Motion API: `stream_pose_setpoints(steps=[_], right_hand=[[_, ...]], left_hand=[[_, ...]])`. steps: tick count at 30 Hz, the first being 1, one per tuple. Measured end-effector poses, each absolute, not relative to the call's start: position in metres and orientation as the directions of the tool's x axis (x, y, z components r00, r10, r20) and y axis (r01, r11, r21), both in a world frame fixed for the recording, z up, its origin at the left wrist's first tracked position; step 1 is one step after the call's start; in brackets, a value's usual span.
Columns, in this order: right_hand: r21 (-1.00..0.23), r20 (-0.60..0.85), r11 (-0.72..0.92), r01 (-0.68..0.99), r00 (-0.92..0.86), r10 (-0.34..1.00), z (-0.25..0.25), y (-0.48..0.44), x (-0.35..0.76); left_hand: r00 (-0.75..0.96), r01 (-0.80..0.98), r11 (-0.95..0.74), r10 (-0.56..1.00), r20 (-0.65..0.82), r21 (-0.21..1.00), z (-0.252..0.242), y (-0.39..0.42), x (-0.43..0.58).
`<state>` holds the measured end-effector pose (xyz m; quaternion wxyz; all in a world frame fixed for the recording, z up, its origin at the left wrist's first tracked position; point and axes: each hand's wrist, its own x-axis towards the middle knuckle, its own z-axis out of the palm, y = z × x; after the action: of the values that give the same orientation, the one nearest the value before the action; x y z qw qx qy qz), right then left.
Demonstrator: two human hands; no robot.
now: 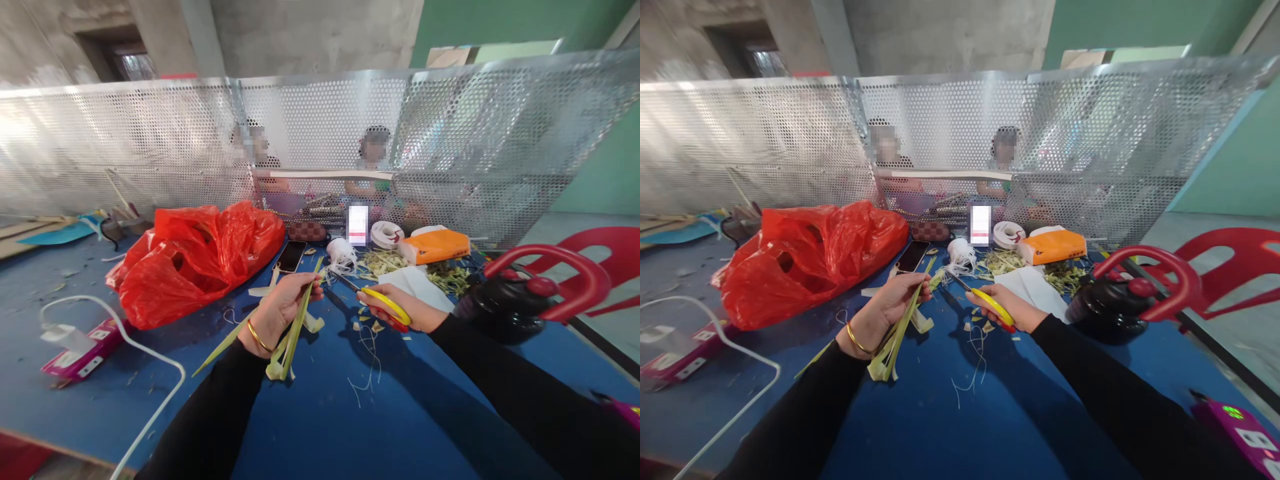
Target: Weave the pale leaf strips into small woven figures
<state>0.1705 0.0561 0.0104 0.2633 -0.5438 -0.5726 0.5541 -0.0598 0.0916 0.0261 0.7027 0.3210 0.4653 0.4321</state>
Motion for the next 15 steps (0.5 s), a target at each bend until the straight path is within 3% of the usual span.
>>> stream_pose_setpoints(steps=[15], right_hand=[[-0.930,-0.303,-0.224,0.291,-0.266,0.915,0.000,0.068,0.169]], left_hand=[[0.199,-0.293,0.416,0.907,-0.371,0.861,0.025,0.091,-0.059]])
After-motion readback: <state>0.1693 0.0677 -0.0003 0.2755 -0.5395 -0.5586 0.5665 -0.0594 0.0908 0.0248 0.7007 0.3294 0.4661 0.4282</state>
